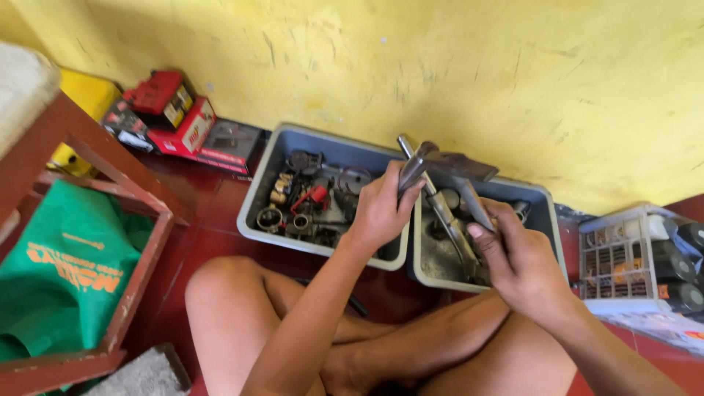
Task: Disassembling and inspecting motorcycle components like carburetors and front forks using hand tools.
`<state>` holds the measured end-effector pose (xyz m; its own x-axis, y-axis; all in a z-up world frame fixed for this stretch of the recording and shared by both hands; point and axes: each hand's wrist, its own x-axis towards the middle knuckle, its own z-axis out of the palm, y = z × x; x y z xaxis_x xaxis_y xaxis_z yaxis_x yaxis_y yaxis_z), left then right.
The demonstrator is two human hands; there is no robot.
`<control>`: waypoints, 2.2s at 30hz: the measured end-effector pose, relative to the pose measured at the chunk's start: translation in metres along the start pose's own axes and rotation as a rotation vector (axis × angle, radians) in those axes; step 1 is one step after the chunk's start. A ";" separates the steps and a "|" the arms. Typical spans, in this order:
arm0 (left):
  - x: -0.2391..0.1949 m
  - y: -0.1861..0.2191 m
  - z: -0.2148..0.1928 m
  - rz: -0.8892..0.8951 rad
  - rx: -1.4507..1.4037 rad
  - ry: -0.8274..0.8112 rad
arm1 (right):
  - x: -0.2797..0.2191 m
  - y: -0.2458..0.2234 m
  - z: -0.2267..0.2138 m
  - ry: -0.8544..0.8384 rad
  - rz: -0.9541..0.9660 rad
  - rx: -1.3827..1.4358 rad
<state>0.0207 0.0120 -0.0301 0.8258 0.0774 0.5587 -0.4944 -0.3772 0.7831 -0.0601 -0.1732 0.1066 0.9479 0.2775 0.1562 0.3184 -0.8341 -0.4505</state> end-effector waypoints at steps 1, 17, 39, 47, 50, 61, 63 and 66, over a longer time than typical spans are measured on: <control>-0.001 0.000 0.002 0.018 0.036 0.010 | -0.005 0.003 0.002 0.027 0.057 0.087; 0.002 -0.020 -0.045 0.072 -0.275 0.070 | 0.087 0.093 0.160 -0.435 0.090 -0.128; -0.008 -0.042 -0.071 -0.141 -0.655 0.102 | 0.114 0.123 0.296 -0.809 -0.392 -0.367; -0.015 -0.014 -0.096 -0.107 -0.664 0.088 | 0.106 0.149 0.321 -0.642 -0.929 -0.574; -0.018 -0.002 -0.099 -0.058 -0.630 0.178 | 0.114 0.131 0.273 -0.595 -0.807 -0.214; -0.017 0.016 -0.107 0.163 -0.637 -0.069 | 0.052 0.060 -0.034 -0.030 -0.174 0.353; -0.017 0.020 -0.103 0.194 -0.620 -0.070 | 0.041 0.017 -0.045 0.006 -0.150 0.112; -0.020 0.025 -0.100 0.180 -0.614 -0.094 | 0.042 -0.047 -0.054 0.011 -0.114 -0.006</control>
<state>-0.0353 0.0935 0.0060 0.7220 -0.0296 0.6913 -0.6696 0.2217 0.7088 -0.0355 -0.1478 0.1819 0.9053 0.3657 0.2161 0.4244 -0.7999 -0.4243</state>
